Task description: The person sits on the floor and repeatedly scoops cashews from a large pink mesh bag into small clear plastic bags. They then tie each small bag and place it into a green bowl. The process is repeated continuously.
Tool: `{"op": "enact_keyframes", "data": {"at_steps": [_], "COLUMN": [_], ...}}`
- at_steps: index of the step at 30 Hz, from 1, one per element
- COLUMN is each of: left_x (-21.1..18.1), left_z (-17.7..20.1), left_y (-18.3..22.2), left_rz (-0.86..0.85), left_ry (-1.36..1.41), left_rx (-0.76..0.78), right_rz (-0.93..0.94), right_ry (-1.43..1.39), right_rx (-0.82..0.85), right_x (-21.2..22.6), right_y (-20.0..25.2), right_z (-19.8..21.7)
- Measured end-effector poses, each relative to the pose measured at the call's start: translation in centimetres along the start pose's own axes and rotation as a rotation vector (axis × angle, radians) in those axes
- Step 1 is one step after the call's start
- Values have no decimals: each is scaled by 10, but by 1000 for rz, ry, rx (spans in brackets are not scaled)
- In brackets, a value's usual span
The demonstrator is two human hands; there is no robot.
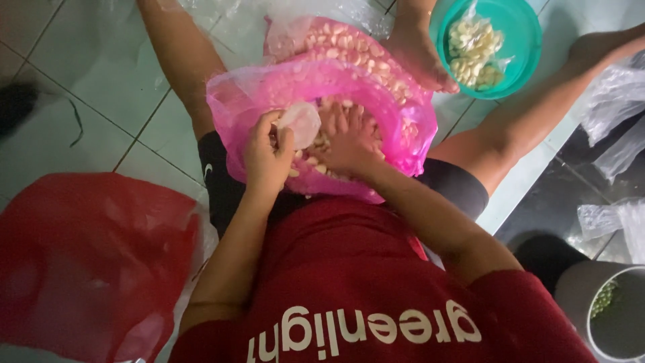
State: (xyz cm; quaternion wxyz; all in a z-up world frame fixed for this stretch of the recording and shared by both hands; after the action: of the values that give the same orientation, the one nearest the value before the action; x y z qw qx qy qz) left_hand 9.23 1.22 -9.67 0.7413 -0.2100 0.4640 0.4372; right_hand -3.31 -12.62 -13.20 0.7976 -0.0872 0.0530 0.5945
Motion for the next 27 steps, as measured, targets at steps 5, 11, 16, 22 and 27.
{"op": "enact_keyframes", "data": {"at_steps": [5, 11, 16, 22, 27], "left_x": [-14, -17, -11, -16, 7], "left_z": [-7, -16, -27, -29, -53], "left_y": [4, 11, 9, 8, 2], "left_rz": [42, -12, 44, 75, -243], "left_ry": [-46, -187, -153, -60, -184], "left_rx": [95, 96, 176, 219, -78], "right_rz": [44, 73, 111, 182, -173], "right_ry": [-198, -229, -295, -331, -812], "right_rx": [264, 229, 189, 226, 479], "right_x": [-4, 2, -7, -40, -85], "right_y": [11, 17, 34, 23, 13], "right_z": [-17, -31, -49, -66, 38]}}
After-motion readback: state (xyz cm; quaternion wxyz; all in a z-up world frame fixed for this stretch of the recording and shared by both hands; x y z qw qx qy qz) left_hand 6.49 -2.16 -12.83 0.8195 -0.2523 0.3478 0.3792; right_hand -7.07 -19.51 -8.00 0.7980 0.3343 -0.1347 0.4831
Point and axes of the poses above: each hand's wrist, its own y-axis away from the middle knuckle, its own z-axis out of the back of the hand, x = y × z, the point moved 3 cm from there along -y, towards the middle knuckle, and after that the axes turned 7 degrees about z, right-handed, at the moved point
